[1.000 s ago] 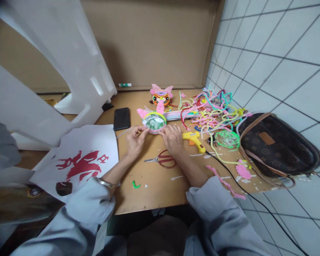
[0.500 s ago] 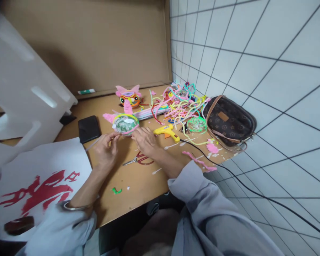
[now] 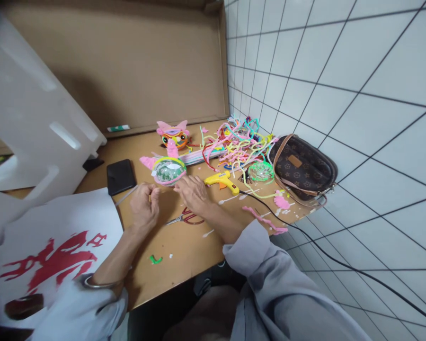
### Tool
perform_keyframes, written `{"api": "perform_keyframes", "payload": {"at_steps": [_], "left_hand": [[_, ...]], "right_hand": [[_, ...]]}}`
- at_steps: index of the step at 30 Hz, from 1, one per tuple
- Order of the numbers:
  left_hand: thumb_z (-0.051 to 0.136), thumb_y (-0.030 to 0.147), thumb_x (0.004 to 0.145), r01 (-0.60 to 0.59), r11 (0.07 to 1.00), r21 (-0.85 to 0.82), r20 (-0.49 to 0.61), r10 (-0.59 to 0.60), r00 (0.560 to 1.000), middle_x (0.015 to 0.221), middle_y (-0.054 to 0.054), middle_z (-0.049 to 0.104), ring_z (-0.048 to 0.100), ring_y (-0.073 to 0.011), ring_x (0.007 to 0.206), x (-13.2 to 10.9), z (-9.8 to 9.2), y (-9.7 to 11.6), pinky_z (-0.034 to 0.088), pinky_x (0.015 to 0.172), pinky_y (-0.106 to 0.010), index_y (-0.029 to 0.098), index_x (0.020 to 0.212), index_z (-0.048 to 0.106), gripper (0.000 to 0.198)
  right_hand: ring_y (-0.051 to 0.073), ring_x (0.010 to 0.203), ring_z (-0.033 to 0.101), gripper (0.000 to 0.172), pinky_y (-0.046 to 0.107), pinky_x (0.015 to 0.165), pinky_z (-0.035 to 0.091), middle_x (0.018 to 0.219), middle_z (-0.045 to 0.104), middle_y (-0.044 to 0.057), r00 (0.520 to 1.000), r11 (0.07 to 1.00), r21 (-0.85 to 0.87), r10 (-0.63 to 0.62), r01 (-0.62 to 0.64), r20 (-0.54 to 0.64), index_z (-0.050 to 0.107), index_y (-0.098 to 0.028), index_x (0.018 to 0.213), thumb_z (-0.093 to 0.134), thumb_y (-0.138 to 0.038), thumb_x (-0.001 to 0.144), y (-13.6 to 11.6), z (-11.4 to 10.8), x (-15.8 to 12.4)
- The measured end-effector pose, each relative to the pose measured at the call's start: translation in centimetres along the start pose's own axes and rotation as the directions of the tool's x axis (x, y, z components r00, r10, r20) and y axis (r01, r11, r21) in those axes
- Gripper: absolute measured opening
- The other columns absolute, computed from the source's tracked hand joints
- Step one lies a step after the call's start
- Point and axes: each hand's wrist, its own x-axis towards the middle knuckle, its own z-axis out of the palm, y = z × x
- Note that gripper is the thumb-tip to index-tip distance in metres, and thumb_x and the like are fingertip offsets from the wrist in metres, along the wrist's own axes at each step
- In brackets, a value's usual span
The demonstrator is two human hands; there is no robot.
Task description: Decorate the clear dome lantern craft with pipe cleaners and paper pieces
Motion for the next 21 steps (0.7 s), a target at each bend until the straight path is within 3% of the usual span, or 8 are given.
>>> {"api": "perform_keyframes", "payload": {"at_steps": [6, 12, 17, 21], "left_hand": [[0.034, 0.048, 0.103, -0.064, 0.998, -0.005, 0.051, 0.064, 0.997, 0.061, 0.001, 0.044, 0.042, -0.0168, 0.055, 0.1, -0.3, 1.2, 0.034, 0.058, -0.031, 0.024, 0.069, 0.044, 0.043], [0.039, 0.044, 0.103, -0.091, 0.996, -0.025, 0.011, 0.091, 0.996, 0.052, 0.004, 0.036, 0.033, -0.0131, 0.046, 0.0, -0.4, 1.1, 0.027, 0.050, -0.029, 0.023, 0.061, 0.034, 0.047], [0.052, 0.041, 0.098, -0.053, 0.993, -0.109, 0.049, 0.058, 0.997, 0.064, 0.000, 0.058, 0.050, -0.0131, 0.054, -0.1, -0.2, 1.5, 0.040, 0.056, -0.026, 0.021, 0.073, 0.055, 0.031], [0.050, 0.030, 0.099, -0.124, 0.966, -0.226, 0.145, 0.159, 0.977, 0.084, -0.005, 0.072, 0.066, -0.0154, 0.074, -0.3, -0.2, 2.3, 0.052, 0.071, -0.027, 0.020, 0.091, 0.065, 0.020]], "right_hand": [[0.021, 0.086, 0.058, 0.021, 0.033, 0.076, 0.037, 0.090, 0.068, 0.007, 0.999, 0.998, -0.049, 0.043, -0.042, 0.013, 0.061, -0.020, 0.093, 0.048, -0.033, 0.104, -0.1, 0.1, 0.1], [0.022, 0.088, 0.061, 0.023, 0.033, 0.077, 0.040, 0.092, 0.070, 0.008, 0.999, 0.997, -0.076, 0.030, -0.027, 0.039, 0.062, -0.019, 0.097, 0.046, -0.032, 0.105, -0.2, 0.1, 0.0], [0.021, 0.094, 0.063, 0.020, 0.033, 0.082, 0.043, 0.101, 0.071, 0.010, 0.999, 1.000, -0.006, 0.016, -0.016, -0.036, 0.064, -0.017, 0.108, 0.044, -0.023, 0.104, -0.1, 0.4, -0.2], [0.022, 0.096, 0.063, 0.022, 0.034, 0.084, 0.044, 0.104, 0.072, 0.011, 0.999, 0.999, 0.053, 0.008, -0.006, -0.033, 0.065, -0.017, 0.112, 0.046, -0.023, 0.103, 0.0, 0.7, -0.1]]}}
